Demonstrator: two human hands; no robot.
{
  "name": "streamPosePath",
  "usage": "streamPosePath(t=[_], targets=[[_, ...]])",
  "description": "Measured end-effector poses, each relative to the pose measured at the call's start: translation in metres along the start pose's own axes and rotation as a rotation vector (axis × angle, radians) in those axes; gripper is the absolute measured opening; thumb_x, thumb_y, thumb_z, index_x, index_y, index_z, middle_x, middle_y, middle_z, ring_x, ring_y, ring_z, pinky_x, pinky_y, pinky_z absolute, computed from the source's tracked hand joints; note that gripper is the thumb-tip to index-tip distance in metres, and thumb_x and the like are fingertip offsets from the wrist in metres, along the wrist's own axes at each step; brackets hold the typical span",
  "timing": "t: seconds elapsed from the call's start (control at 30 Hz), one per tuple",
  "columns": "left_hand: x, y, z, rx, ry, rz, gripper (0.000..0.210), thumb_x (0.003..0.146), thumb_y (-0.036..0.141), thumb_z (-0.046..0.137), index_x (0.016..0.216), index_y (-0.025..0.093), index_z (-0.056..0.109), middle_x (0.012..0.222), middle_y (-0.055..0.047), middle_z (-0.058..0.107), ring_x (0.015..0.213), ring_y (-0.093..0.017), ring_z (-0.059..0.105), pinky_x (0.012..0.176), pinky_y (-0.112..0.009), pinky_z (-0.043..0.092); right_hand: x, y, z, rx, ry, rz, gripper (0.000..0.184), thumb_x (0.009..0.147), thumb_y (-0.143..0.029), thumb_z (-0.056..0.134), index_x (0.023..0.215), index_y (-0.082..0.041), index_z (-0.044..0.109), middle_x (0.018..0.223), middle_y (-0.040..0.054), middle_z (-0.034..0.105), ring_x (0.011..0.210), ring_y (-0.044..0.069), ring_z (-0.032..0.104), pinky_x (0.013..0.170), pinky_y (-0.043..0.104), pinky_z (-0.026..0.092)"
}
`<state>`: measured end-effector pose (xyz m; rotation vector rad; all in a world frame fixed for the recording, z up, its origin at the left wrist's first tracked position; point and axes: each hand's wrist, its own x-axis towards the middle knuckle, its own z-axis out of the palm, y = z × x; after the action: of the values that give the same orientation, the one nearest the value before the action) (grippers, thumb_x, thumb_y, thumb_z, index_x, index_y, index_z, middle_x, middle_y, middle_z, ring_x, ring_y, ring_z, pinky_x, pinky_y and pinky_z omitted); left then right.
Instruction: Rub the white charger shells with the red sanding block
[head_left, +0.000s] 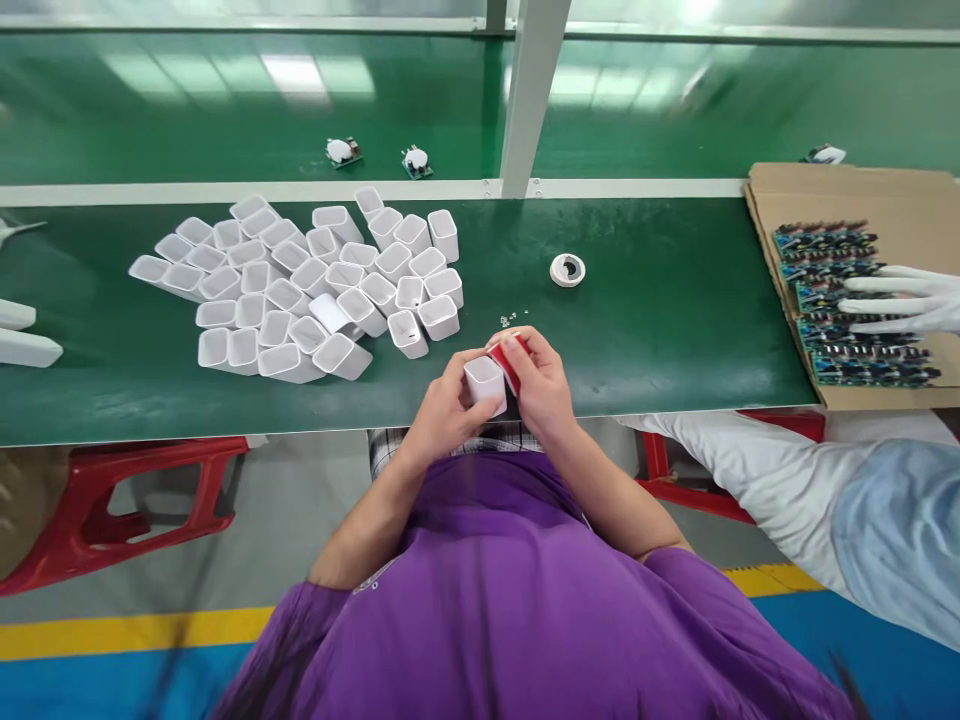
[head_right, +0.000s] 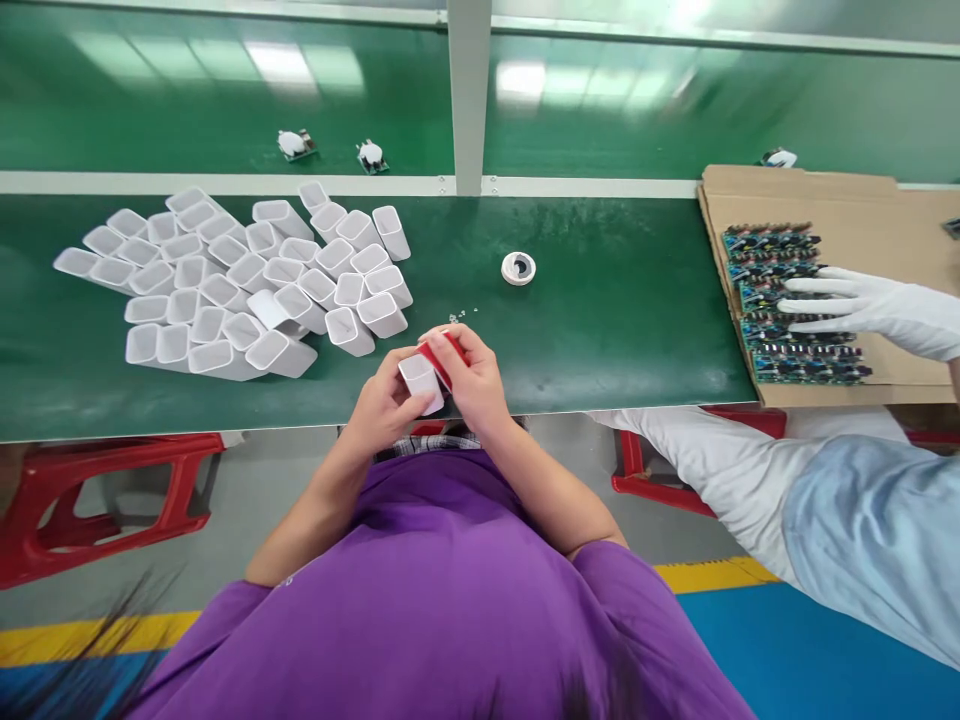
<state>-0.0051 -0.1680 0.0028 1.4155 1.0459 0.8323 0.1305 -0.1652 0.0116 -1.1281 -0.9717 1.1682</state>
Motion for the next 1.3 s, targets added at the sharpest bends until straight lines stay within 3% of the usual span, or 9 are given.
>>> streamPosePath(t=[0.1,0.27,0.43,0.7,0.87,0.97,1.07,1.17,1.3], targets=[[0.002,-0.002,-0.004,-0.061,-0.013,-0.006,0.046,0.080,0.043,0.066,0.118,0.020,0.056,0.098,-0.003,0.070,0.079,-0.016,0.064,0.072,-0.027,0.052,0.001,0.000,-0.005,0.062,-0.014,0.057,0.041,0.083,-0.064,0.064,0.081,-0.023,0.062,0.081,-0.0003,0.061,0.068,0.013,0.057,0.063,0.027,0.051],[0.002,0.003,-0.004,0.013,0.019,0.004,0.040,0.079,0.042,0.068,0.111,0.019,0.059,0.089,-0.002,0.069,0.073,-0.015,0.062,0.068,-0.025,0.049,-0.008,-0.009,-0.012,-0.200,-0.182,-0.209,0.033,0.088,-0.056,0.065,0.079,-0.024,0.067,0.094,0.0038,0.064,0.090,0.019,0.062,0.086,0.035,0.052],[-0.001,0.005,0.002,0.137,0.006,0.000,0.044,0.072,0.033,0.071,0.111,0.019,0.057,0.077,0.003,0.065,0.058,-0.011,0.056,0.057,-0.023,0.045,-0.011,-0.016,-0.004,-0.378,-0.065,-0.338,0.022,0.094,-0.038,0.060,0.079,-0.024,0.064,0.088,0.0034,0.065,0.083,0.017,0.061,0.080,0.033,0.051],[0.001,0.004,-0.002,-0.005,-0.018,-0.040,0.044,0.075,0.037,0.065,0.115,0.020,0.057,0.089,-0.002,0.071,0.074,-0.017,0.066,0.068,-0.026,0.052,0.005,-0.010,-0.010,0.082,-0.112,0.094,0.034,0.086,-0.053,0.067,0.076,-0.022,0.061,0.077,-0.0016,0.062,0.066,0.012,0.056,0.064,0.026,0.049],[0.001,0.004,-0.004,0.078,0.008,-0.029,0.040,0.075,0.038,0.066,0.109,0.019,0.058,0.081,0.001,0.068,0.066,-0.013,0.061,0.062,-0.023,0.048,-0.005,-0.013,-0.011,-0.128,-0.237,-0.106,0.035,0.086,-0.056,0.067,0.077,-0.022,0.065,0.086,0.0012,0.067,0.084,0.016,0.062,0.082,0.030,0.052],[-0.001,0.003,-0.003,0.072,-0.024,0.001,0.045,0.073,0.035,0.066,0.113,0.018,0.056,0.084,0.001,0.069,0.069,-0.013,0.062,0.064,-0.024,0.050,-0.006,-0.011,-0.006,-0.210,-0.140,-0.176,0.035,0.089,-0.055,0.064,0.079,-0.022,0.064,0.084,0.0011,0.066,0.080,0.015,0.061,0.079,0.030,0.051],[-0.002,-0.001,-0.003,0.000,-0.078,0.046,0.049,0.073,0.031,0.066,0.119,0.018,0.056,0.091,-0.001,0.069,0.075,-0.014,0.064,0.070,-0.025,0.052,0.000,-0.005,-0.003,-0.056,-0.038,-0.079,0.035,0.089,-0.056,0.063,0.081,-0.022,0.062,0.078,-0.0013,0.064,0.062,0.011,0.056,0.060,0.026,0.049],[0.000,-0.010,-0.006,-0.215,-0.120,0.096,0.050,0.077,0.036,0.066,0.123,0.019,0.058,0.099,-0.004,0.069,0.083,-0.017,0.065,0.075,-0.028,0.054,0.003,-0.003,-0.004,0.151,-0.076,0.037,0.034,0.088,-0.057,0.064,0.084,-0.024,0.060,0.066,-0.0047,0.059,0.044,0.008,0.045,0.040,0.023,0.038],[0.005,-0.017,-0.008,-0.530,-0.141,0.041,0.051,0.079,0.049,0.065,0.120,0.019,0.059,0.089,-0.004,0.066,0.073,-0.018,0.065,0.063,-0.028,0.054,-0.003,-0.008,-0.003,0.256,-0.134,0.088,0.032,0.088,-0.056,0.063,0.087,-0.025,0.058,0.049,-0.0089,0.049,0.038,0.009,0.044,0.037,0.022,0.038]])
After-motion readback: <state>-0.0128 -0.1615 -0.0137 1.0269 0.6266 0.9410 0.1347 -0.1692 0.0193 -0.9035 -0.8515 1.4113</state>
